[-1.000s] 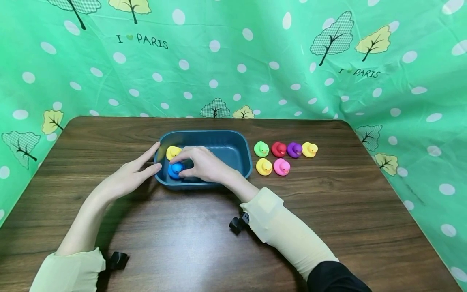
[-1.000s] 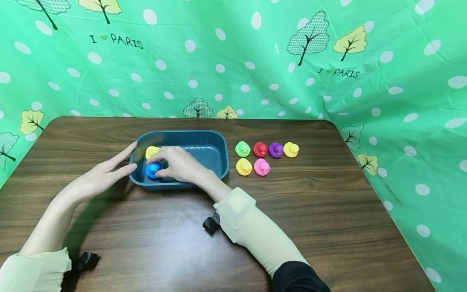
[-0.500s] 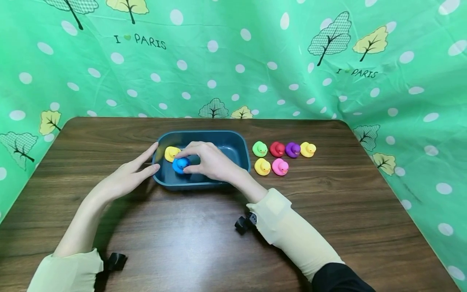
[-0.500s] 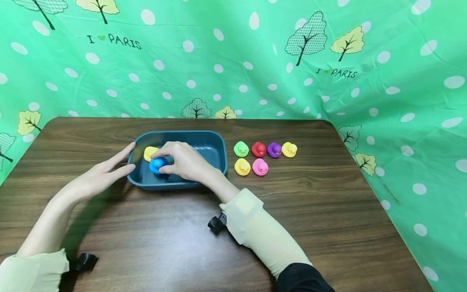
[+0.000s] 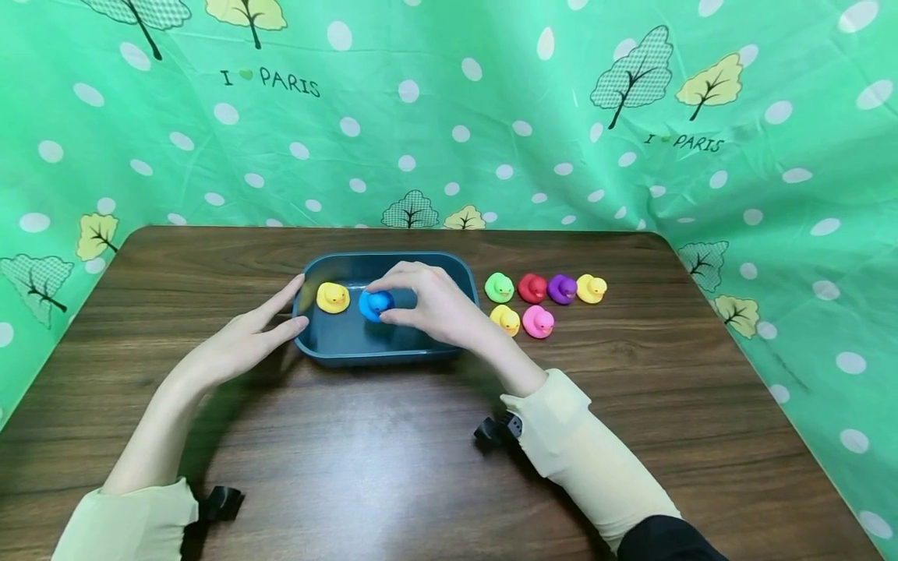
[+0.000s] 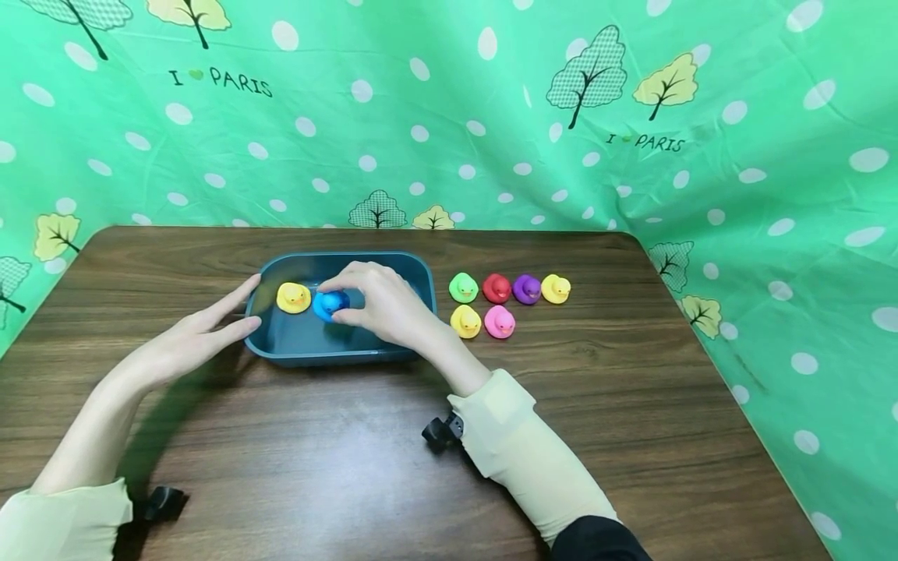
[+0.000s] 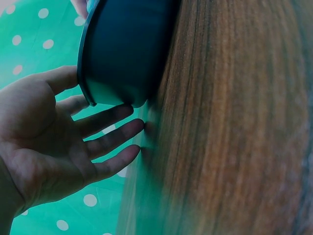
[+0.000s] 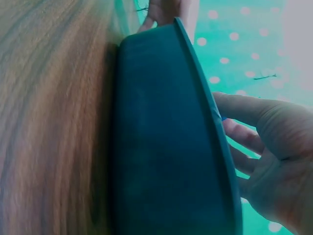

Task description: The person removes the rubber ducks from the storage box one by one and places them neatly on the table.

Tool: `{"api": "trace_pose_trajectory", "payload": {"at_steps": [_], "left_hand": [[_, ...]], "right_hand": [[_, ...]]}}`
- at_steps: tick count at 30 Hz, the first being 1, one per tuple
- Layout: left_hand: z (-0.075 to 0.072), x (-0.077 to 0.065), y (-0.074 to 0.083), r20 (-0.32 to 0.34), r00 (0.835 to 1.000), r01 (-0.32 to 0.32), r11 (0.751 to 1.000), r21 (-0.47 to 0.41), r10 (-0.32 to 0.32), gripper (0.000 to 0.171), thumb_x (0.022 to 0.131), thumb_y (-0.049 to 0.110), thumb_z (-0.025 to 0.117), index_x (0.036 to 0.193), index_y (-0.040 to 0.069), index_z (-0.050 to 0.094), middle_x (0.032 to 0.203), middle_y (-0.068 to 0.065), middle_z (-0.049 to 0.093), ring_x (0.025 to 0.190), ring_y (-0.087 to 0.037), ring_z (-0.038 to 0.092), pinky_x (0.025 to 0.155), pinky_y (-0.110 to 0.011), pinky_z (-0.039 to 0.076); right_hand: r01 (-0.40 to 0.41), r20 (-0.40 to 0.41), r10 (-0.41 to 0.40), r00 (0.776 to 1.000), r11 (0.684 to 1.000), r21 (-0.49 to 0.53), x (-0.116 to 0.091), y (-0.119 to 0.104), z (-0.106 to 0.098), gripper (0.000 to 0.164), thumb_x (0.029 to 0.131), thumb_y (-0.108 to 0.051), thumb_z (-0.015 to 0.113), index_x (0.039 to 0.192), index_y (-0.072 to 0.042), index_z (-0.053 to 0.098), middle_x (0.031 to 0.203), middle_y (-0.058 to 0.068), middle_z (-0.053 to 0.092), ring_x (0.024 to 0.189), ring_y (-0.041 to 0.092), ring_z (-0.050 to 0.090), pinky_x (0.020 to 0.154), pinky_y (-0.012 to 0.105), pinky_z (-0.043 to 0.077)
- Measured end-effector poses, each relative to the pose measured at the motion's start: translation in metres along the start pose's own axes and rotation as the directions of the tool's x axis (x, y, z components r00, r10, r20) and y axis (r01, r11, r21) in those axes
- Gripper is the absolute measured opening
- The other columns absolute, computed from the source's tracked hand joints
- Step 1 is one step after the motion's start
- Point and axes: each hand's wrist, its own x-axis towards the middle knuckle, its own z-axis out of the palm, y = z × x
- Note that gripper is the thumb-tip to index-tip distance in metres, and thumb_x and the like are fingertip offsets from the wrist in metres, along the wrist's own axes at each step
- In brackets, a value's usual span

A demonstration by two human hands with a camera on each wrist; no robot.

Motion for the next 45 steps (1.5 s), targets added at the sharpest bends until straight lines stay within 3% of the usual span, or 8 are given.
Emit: {"api": "trace_pose_trajectory", "payload": {"at_steps": [7, 13, 18, 24, 28, 33, 45], "left_hand": [[0.000, -0.001, 0.001, 0.002, 1.000, -0.013, 1.000, -0.004, 0.013, 0.073, 0.105, 0.062, 0.043, 0.161, 0.052, -0.002, 0.175, -0.011, 0.009, 0.158, -0.051, 0.011, 0.115, -0.077, 0.022], [0.001, -0.001, 0.000, 0.009, 1.000, -0.012, 1.000, -0.025, 0.012, 0.072, 0.105, 0.061, 0.044, 0.160, 0.054, -0.003, 0.175, -0.009, 0.008, 0.158, -0.050, 0.011, 0.114, -0.078, 0.023], [0.000, -0.001, -0.001, 0.010, 1.000, -0.006, 0.999, -0.038, 0.006, 0.072, 0.105, 0.060, 0.044, 0.159, 0.055, -0.003, 0.176, -0.007, 0.007, 0.158, -0.049, 0.011, 0.114, -0.078, 0.023], [-0.001, 0.000, 0.000, 0.010, 1.000, -0.006, 1.000, -0.020, 0.006, 0.073, 0.105, 0.060, 0.044, 0.160, 0.053, -0.004, 0.175, -0.009, 0.008, 0.158, -0.050, 0.012, 0.114, -0.077, 0.024], [-0.001, 0.001, 0.001, 0.010, 1.000, -0.007, 1.000, -0.014, 0.007, 0.073, 0.106, 0.060, 0.043, 0.160, 0.053, -0.004, 0.175, -0.009, 0.007, 0.158, -0.050, 0.012, 0.115, -0.077, 0.024], [0.000, 0.000, 0.001, 0.014, 1.000, -0.007, 1.000, -0.022, 0.008, 0.073, 0.105, 0.061, 0.043, 0.160, 0.053, -0.004, 0.176, -0.008, 0.006, 0.158, -0.049, 0.011, 0.115, -0.077, 0.023], [0.000, 0.001, 0.000, 0.010, 1.000, -0.008, 1.000, -0.016, 0.008, 0.073, 0.106, 0.059, 0.043, 0.161, 0.052, -0.004, 0.176, -0.009, 0.007, 0.158, -0.049, 0.011, 0.115, -0.077, 0.023]], "right_hand": [[-0.017, -0.072, 0.017, 0.997, 1.000, 0.000, -0.013, 0.006, -0.015, 0.038, 0.088, -0.019, 0.083, 0.125, -0.015, 0.076, 0.116, 0.000, 0.075, 0.113, 0.017, 0.064, 0.097, 0.036, 0.055], [-0.054, -0.121, 0.058, 0.991, 0.998, 0.034, -0.027, 0.013, -0.029, 0.037, 0.088, -0.017, 0.083, 0.125, -0.014, 0.076, 0.120, 0.002, 0.073, 0.115, 0.021, 0.064, 0.097, 0.043, 0.058], [-0.069, -0.172, 0.077, 0.982, 0.996, 0.049, -0.039, 0.022, -0.041, 0.038, 0.087, -0.016, 0.084, 0.124, -0.014, 0.076, 0.120, 0.003, 0.073, 0.112, 0.025, 0.065, 0.091, 0.040, 0.057], [-0.086, -0.243, 0.101, 0.965, 0.994, 0.070, -0.056, 0.036, -0.055, 0.037, 0.087, -0.015, 0.084, 0.124, -0.015, 0.076, 0.119, 0.001, 0.074, 0.113, 0.021, 0.065, 0.096, 0.041, 0.055], [-0.114, -0.298, 0.128, 0.946, 0.991, 0.064, -0.068, 0.045, -0.065, 0.038, 0.087, -0.017, 0.084, 0.124, -0.017, 0.076, 0.120, 0.000, 0.074, 0.114, 0.016, 0.066, 0.097, 0.029, 0.054], [-0.163, -0.337, 0.176, 0.925, 0.984, 0.067, -0.084, 0.054, -0.077, 0.039, 0.087, -0.017, 0.084, 0.125, -0.018, 0.076, 0.122, 0.001, 0.074, 0.114, 0.014, 0.064, 0.088, 0.014, 0.050], [-0.279, -0.386, 0.278, 0.879, 0.959, 0.054, -0.120, 0.069, -0.098, 0.041, 0.085, -0.017, 0.086, 0.124, -0.021, 0.077, 0.119, 0.001, 0.074, 0.104, 0.006, 0.062, 0.085, 0.006, 0.048]]}}
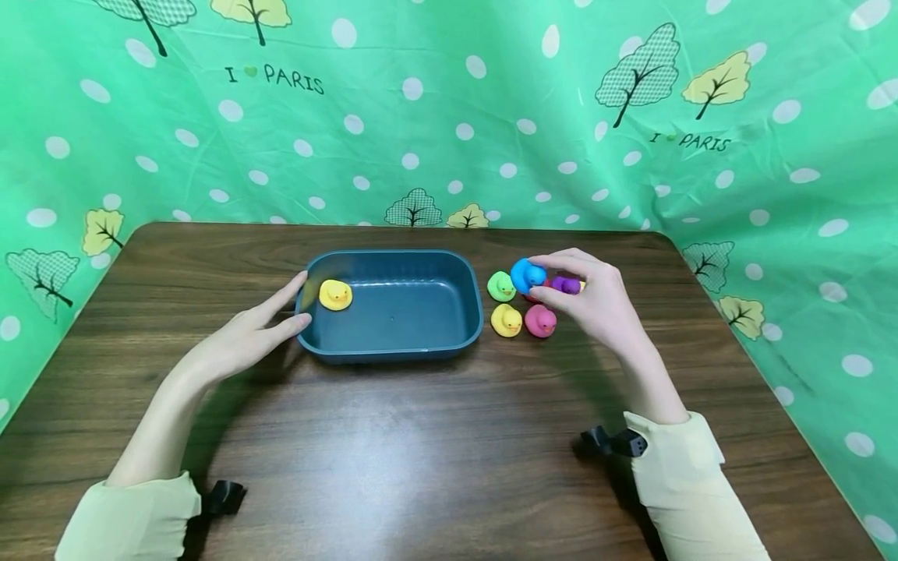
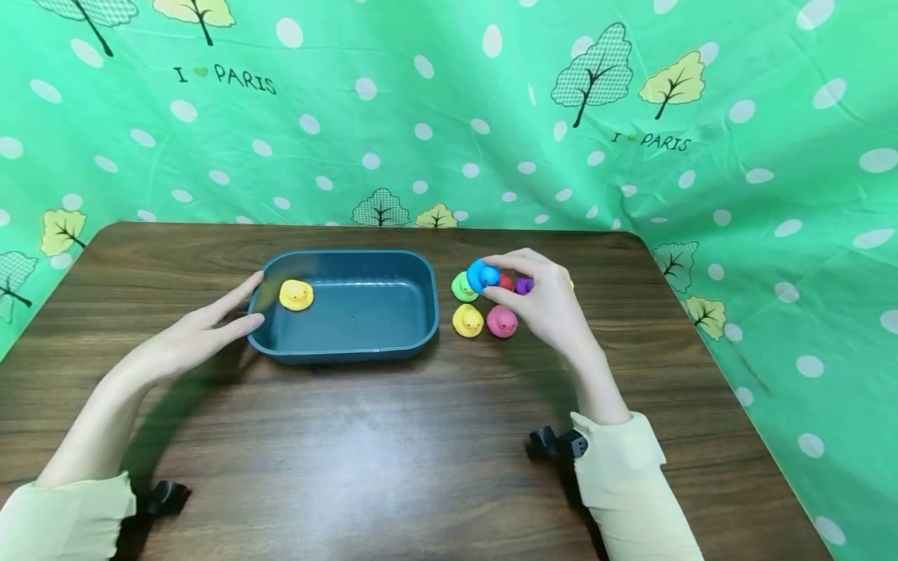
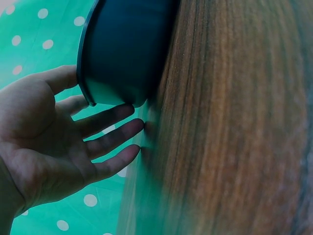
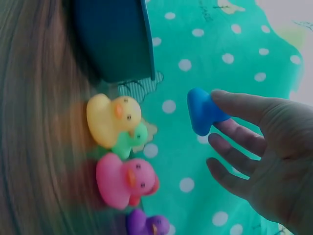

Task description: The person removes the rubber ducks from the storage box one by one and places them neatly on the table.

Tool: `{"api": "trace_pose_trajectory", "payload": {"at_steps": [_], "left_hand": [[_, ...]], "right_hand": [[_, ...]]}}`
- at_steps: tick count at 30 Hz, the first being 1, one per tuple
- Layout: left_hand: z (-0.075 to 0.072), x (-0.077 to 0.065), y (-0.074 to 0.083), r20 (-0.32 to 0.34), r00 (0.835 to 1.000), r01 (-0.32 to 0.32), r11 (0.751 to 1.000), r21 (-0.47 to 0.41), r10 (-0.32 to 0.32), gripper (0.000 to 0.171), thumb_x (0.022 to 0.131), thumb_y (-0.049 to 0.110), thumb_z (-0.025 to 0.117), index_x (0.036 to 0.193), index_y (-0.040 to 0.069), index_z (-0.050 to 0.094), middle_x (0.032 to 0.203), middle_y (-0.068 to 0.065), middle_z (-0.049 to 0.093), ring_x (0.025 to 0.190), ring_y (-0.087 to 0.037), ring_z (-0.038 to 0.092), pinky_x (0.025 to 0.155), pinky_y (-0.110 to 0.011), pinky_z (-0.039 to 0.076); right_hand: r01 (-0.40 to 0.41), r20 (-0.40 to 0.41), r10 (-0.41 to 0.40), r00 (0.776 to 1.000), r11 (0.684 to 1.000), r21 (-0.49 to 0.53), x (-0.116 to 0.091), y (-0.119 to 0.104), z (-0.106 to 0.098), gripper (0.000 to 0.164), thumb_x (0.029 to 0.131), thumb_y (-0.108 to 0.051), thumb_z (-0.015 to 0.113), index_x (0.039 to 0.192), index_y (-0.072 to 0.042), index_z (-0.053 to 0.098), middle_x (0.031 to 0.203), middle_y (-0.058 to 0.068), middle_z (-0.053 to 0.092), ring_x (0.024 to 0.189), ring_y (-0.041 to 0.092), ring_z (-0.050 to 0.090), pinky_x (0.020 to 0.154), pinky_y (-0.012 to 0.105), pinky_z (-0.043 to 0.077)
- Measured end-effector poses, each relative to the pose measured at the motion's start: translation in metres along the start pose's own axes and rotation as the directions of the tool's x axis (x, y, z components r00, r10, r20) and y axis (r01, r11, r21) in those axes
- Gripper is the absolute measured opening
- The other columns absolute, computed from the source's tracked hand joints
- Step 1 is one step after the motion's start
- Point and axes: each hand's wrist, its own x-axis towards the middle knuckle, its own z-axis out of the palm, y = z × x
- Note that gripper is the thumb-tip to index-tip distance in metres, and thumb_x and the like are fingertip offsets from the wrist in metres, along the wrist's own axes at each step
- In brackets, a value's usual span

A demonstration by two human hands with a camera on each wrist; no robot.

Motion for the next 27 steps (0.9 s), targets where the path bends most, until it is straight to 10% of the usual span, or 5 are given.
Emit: {"api": "trace_pose_trajectory", "payload": {"at_steps": [27], "left_hand": [[0.000, 0.001, -0.003, 0.003, 1.000, 0.022, 0.999, -0.037, -0.022, 0.073, 0.104, 0.062, 0.045, 0.158, 0.057, -0.003, 0.175, -0.009, 0.009, 0.159, -0.048, 0.011, 0.115, -0.077, 0.023]], "right_hand": [[-0.110, 0.013, 0.111, 0.994, 0.990, -0.088, -0.024, 0.045, -0.035, 0.043, 0.087, -0.014, 0.084, 0.128, -0.015, 0.074, 0.124, 0.008, 0.072, 0.105, -0.004, 0.058, 0.082, -0.001, 0.048]]}}
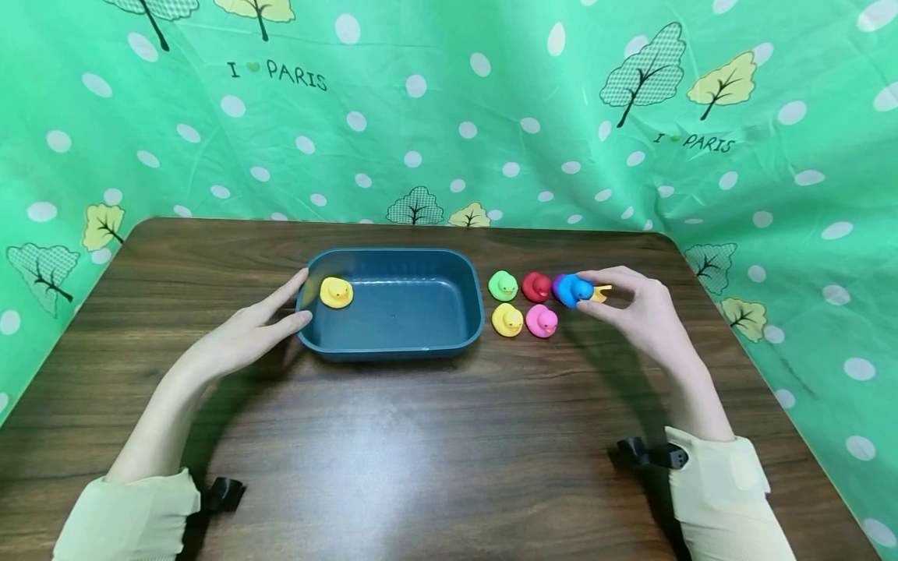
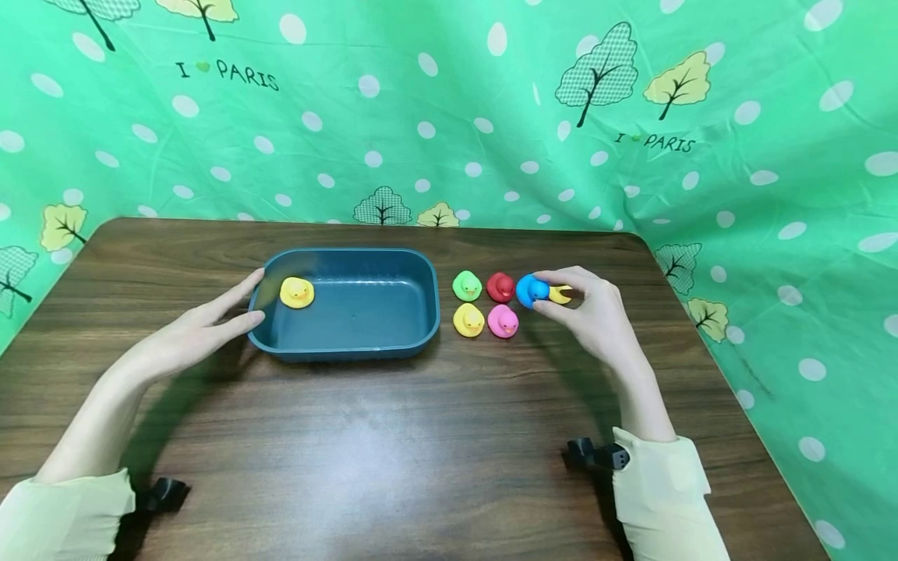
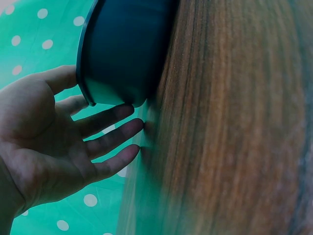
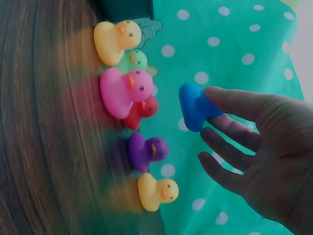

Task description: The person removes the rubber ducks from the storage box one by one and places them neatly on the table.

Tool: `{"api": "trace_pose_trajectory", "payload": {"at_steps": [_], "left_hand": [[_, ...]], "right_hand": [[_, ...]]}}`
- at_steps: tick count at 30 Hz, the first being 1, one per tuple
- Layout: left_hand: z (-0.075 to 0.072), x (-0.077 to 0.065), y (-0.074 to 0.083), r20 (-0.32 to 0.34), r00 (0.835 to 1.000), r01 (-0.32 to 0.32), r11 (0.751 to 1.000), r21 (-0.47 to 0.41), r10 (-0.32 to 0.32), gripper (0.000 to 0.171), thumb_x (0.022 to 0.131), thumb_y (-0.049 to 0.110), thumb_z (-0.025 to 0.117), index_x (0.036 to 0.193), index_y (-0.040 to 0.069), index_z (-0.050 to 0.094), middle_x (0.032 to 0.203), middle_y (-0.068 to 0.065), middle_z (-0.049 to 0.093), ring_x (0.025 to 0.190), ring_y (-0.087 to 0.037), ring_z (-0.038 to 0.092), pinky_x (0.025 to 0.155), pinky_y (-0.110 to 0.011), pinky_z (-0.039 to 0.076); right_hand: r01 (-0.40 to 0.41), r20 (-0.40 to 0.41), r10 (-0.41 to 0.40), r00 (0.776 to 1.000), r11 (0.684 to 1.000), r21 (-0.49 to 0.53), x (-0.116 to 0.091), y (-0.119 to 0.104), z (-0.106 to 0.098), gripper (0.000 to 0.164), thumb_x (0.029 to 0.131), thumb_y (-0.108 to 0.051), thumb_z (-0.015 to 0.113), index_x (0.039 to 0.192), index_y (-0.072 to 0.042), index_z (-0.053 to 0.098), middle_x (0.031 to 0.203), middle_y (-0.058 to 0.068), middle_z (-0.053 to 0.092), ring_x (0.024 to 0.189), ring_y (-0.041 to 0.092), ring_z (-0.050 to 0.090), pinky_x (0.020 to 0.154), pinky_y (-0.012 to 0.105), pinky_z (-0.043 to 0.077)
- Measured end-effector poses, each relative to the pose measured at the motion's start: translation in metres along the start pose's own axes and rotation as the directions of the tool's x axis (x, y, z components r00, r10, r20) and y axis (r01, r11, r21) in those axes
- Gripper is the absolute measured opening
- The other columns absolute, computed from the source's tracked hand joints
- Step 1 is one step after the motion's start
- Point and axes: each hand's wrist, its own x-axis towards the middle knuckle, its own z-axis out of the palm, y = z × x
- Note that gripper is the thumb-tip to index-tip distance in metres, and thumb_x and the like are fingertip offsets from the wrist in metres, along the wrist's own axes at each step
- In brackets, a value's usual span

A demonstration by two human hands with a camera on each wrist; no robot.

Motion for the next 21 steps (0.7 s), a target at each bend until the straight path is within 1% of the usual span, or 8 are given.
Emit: {"api": "trace_pose_trajectory", "payload": {"at_steps": [5, 8, 12, 17, 19, 21], "left_hand": [[0.000, 0.000, 0.000, -0.002, 1.000, 0.002, 1.000, 0.008, -0.002, 0.073, 0.104, 0.062, 0.045, 0.158, 0.057, -0.003, 0.175, -0.009, 0.009, 0.159, -0.048, 0.011, 0.115, -0.077, 0.023], [0.001, 0.001, 0.000, -0.002, 1.000, -0.002, 1.000, 0.009, 0.002, 0.073, 0.104, 0.062, 0.045, 0.158, 0.057, -0.003, 0.175, -0.009, 0.010, 0.159, -0.047, 0.012, 0.115, -0.076, 0.024], [0.001, 0.002, 0.001, -0.003, 1.000, -0.008, 1.000, 0.019, 0.008, 0.072, 0.104, 0.062, 0.045, 0.158, 0.057, -0.002, 0.175, -0.009, 0.012, 0.159, -0.046, 0.013, 0.116, -0.075, 0.024], [-0.001, 0.002, 0.001, -0.010, 1.000, -0.002, 0.999, 0.037, 0.003, 0.072, 0.104, 0.062, 0.045, 0.159, 0.056, -0.002, 0.175, -0.009, 0.010, 0.159, -0.047, 0.012, 0.116, -0.076, 0.023], [-0.001, 0.001, 0.001, -0.008, 1.000, 0.001, 0.999, 0.034, -0.001, 0.072, 0.104, 0.062, 0.045, 0.159, 0.056, -0.002, 0.175, -0.010, 0.010, 0.159, -0.047, 0.011, 0.116, -0.076, 0.023], [-0.001, 0.001, 0.001, -0.004, 1.000, 0.001, 1.000, 0.027, -0.001, 0.073, 0.104, 0.062, 0.045, 0.159, 0.056, -0.003, 0.175, -0.010, 0.010, 0.159, -0.047, 0.011, 0.116, -0.076, 0.023]], "right_hand": [[-0.011, 0.040, 0.012, 0.999, 1.000, -0.027, -0.002, 0.009, -0.005, 0.042, 0.086, -0.015, 0.085, 0.127, -0.016, 0.075, 0.125, 0.008, 0.073, 0.105, -0.007, 0.059, 0.082, -0.001, 0.048], [-0.010, 0.065, 0.013, 0.998, 0.999, -0.039, -0.003, 0.015, -0.008, 0.043, 0.086, -0.016, 0.085, 0.127, -0.015, 0.074, 0.126, 0.010, 0.073, 0.105, -0.008, 0.059, 0.082, -0.001, 0.048], [0.001, 0.105, 0.005, 0.995, 0.998, -0.061, -0.005, 0.021, -0.011, 0.041, 0.086, -0.020, 0.085, 0.126, -0.015, 0.075, 0.123, 0.011, 0.073, 0.101, -0.006, 0.063, 0.082, 0.004, 0.051], [-0.034, 0.140, 0.044, 0.989, 0.997, -0.073, -0.003, 0.025, -0.010, 0.038, 0.087, -0.025, 0.085, 0.123, -0.020, 0.076, 0.121, 0.005, 0.074, 0.100, -0.008, 0.063, 0.085, 0.009, 0.053], [-0.035, 0.159, 0.048, 0.986, 0.996, -0.085, -0.002, 0.026, -0.008, 0.037, 0.087, -0.026, 0.084, 0.123, -0.021, 0.076, 0.121, 0.005, 0.074, 0.101, -0.005, 0.062, 0.086, 0.010, 0.053], [-0.027, 0.176, 0.043, 0.984, 0.995, -0.093, -0.001, 0.028, -0.007, 0.037, 0.088, -0.027, 0.084, 0.124, -0.020, 0.075, 0.122, 0.007, 0.074, 0.103, 0.001, 0.063, 0.087, 0.012, 0.052]]}}
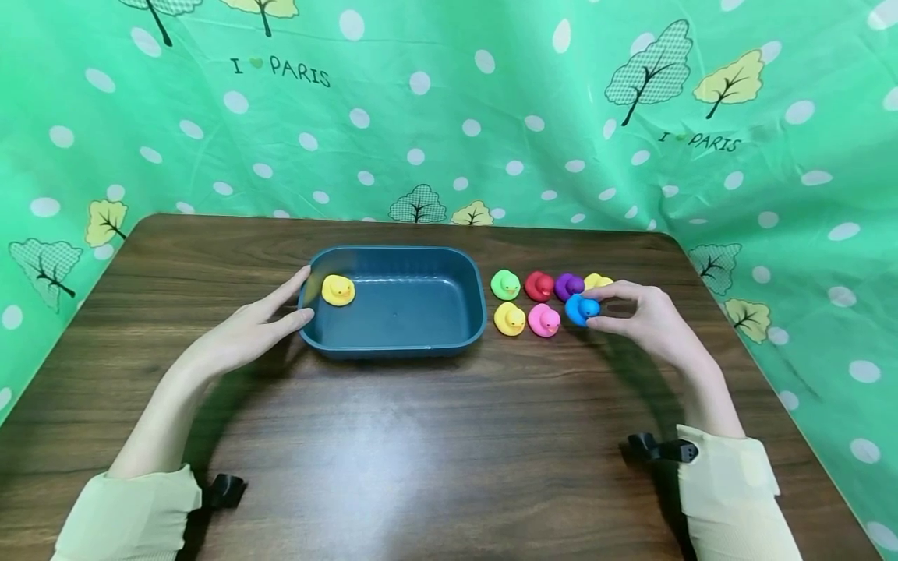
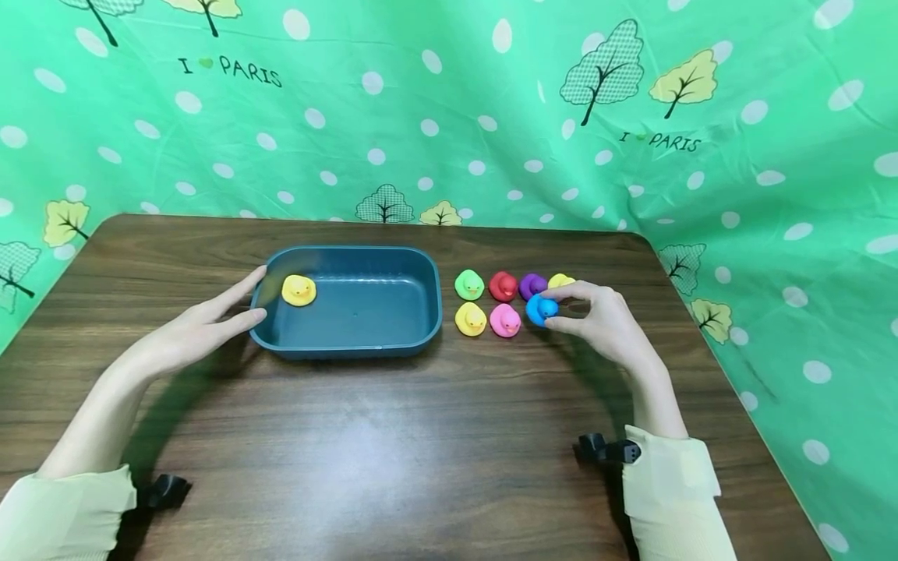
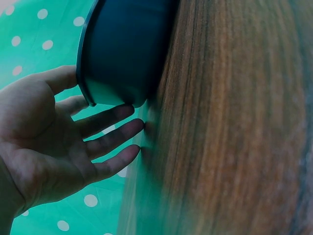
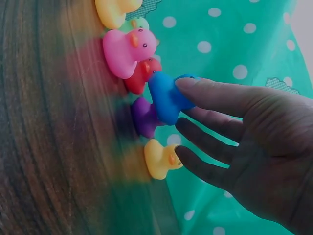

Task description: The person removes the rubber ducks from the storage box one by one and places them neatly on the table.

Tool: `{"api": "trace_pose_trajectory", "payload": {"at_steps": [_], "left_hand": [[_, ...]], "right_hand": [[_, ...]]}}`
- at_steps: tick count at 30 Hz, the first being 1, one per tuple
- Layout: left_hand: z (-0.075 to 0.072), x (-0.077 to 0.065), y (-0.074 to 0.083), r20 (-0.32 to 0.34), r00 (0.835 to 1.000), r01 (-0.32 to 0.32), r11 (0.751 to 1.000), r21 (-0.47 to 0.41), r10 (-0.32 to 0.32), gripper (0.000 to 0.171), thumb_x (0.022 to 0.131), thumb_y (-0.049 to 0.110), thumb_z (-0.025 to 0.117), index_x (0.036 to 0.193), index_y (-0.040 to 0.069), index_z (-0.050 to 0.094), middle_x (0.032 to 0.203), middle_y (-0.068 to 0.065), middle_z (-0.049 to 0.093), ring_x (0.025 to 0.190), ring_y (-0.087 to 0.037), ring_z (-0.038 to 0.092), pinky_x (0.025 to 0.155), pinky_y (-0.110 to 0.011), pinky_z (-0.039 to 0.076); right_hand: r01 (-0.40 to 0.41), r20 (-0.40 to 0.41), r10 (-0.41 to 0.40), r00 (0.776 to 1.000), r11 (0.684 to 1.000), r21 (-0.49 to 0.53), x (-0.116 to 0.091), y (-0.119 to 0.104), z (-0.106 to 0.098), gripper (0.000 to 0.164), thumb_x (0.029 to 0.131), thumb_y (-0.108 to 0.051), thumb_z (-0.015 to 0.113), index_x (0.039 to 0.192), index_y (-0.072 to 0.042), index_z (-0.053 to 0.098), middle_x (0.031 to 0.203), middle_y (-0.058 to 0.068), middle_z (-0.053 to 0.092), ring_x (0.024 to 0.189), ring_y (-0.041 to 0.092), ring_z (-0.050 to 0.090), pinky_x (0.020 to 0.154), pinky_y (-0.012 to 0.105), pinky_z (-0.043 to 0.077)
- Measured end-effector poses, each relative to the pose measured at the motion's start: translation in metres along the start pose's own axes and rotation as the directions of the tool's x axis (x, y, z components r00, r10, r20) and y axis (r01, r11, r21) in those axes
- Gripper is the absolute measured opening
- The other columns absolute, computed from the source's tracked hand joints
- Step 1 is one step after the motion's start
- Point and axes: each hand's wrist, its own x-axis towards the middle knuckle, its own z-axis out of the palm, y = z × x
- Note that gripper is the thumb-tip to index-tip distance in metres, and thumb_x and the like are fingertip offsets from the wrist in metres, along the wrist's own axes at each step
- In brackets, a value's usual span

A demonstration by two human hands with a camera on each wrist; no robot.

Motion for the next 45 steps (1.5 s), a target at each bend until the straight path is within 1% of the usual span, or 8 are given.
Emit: {"api": "trace_pose_trajectory", "payload": {"at_steps": [3, 7, 10, 14, 17, 28, 37, 45], "left_hand": [[0.000, -0.001, 0.000, 0.000, 1.000, -0.003, 1.000, -0.001, 0.003, 0.073, 0.105, 0.061, 0.044, 0.159, 0.055, -0.003, 0.175, -0.012, 0.010, 0.159, -0.048, 0.012, 0.116, -0.076, 0.024], [0.000, -0.001, 0.000, 0.001, 1.000, -0.001, 1.000, -0.002, 0.001, 0.073, 0.105, 0.061, 0.044, 0.160, 0.054, -0.003, 0.175, -0.012, 0.010, 0.159, -0.048, 0.011, 0.116, -0.076, 0.023], [0.000, -0.001, 0.000, -0.001, 1.000, 0.000, 1.000, 0.000, 0.000, 0.073, 0.104, 0.061, 0.044, 0.159, 0.055, -0.003, 0.175, -0.010, 0.010, 0.159, -0.047, 0.011, 0.116, -0.076, 0.023], [0.000, 0.000, -0.001, -0.003, 1.000, 0.003, 1.000, -0.004, -0.003, 0.072, 0.104, 0.062, 0.045, 0.159, 0.056, -0.002, 0.175, -0.009, 0.011, 0.159, -0.046, 0.011, 0.116, -0.076, 0.023], [0.001, -0.001, -0.001, 0.002, 1.000, 0.008, 1.000, -0.016, -0.008, 0.072, 0.104, 0.063, 0.045, 0.158, 0.058, -0.003, 0.175, -0.009, 0.011, 0.159, -0.047, 0.011, 0.115, -0.077, 0.023], [0.001, -0.001, 0.001, 0.006, 1.000, 0.009, 1.000, -0.019, -0.009, 0.073, 0.104, 0.062, 0.044, 0.158, 0.056, -0.004, 0.175, -0.011, 0.010, 0.159, -0.048, 0.011, 0.115, -0.077, 0.023], [0.001, -0.002, 0.002, 0.006, 1.000, 0.010, 1.000, -0.024, -0.010, 0.073, 0.104, 0.063, 0.044, 0.158, 0.057, -0.004, 0.175, -0.012, 0.011, 0.159, -0.048, 0.011, 0.115, -0.077, 0.024], [0.001, -0.002, 0.002, 0.004, 1.000, 0.007, 1.000, -0.018, -0.007, 0.073, 0.104, 0.063, 0.044, 0.158, 0.057, -0.004, 0.175, -0.011, 0.010, 0.159, -0.048, 0.010, 0.116, -0.077, 0.023]], "right_hand": [[0.009, 0.019, -0.009, 1.000, 1.000, -0.014, 0.001, 0.002, 0.001, 0.039, 0.088, -0.027, 0.083, 0.125, -0.019, 0.075, 0.123, 0.009, 0.074, 0.107, 0.010, 0.062, 0.088, 0.013, 0.050], [-0.013, 0.043, 0.013, 0.999, 1.000, -0.009, 0.002, 0.004, 0.002, 0.040, 0.088, -0.028, 0.084, 0.126, -0.017, 0.075, 0.125, 0.012, 0.073, 0.113, 0.019, 0.062, 0.089, 0.017, 0.050], [-0.045, 0.067, 0.045, 0.997, 0.999, 0.002, 0.002, 0.004, 0.003, 0.041, 0.087, -0.028, 0.084, 0.125, -0.016, 0.074, 0.126, 0.014, 0.072, 0.120, 0.027, 0.060, 0.097, 0.032, 0.051], [-0.075, 0.091, 0.072, 0.993, 0.997, 0.026, 0.001, 0.005, 0.004, 0.040, 0.087, -0.024, 0.084, 0.124, -0.014, 0.074, 0.128, 0.017, 0.071, 0.128, 0.034, 0.055, 0.104, 0.055, 0.046], [-0.085, 0.102, 0.081, 0.992, 0.996, 0.038, 0.001, 0.005, 0.005, 0.039, 0.088, -0.021, 0.084, 0.124, -0.013, 0.074, 0.131, 0.018, 0.069, 0.131, 0.036, 0.053, 0.108, 0.062, 0.042], [-0.109, 0.115, 0.105, 0.988, 0.994, 0.025, 0.003, 0.010, 0.008, 0.038, 0.088, -0.018, 0.083, 0.124, -0.012, 0.073, 0.137, 0.020, 0.064, 0.136, 0.040, 0.048, 0.113, 0.066, 0.036], [-0.133, 0.121, 0.128, 0.984, 0.991, 0.032, 0.004, 0.010, 0.009, 0.039, 0.088, -0.017, 0.083, 0.125, -0.012, 0.073, 0.140, 0.021, 0.062, 0.137, 0.040, 0.047, 0.113, 0.065, 0.035], [-0.124, 0.116, 0.121, 0.986, 0.992, 0.025, 0.004, 0.012, 0.009, 0.040, 0.087, -0.021, 0.084, 0.125, -0.012, 0.073, 0.139, 0.020, 0.063, 0.136, 0.040, 0.047, 0.113, 0.066, 0.035]]}}
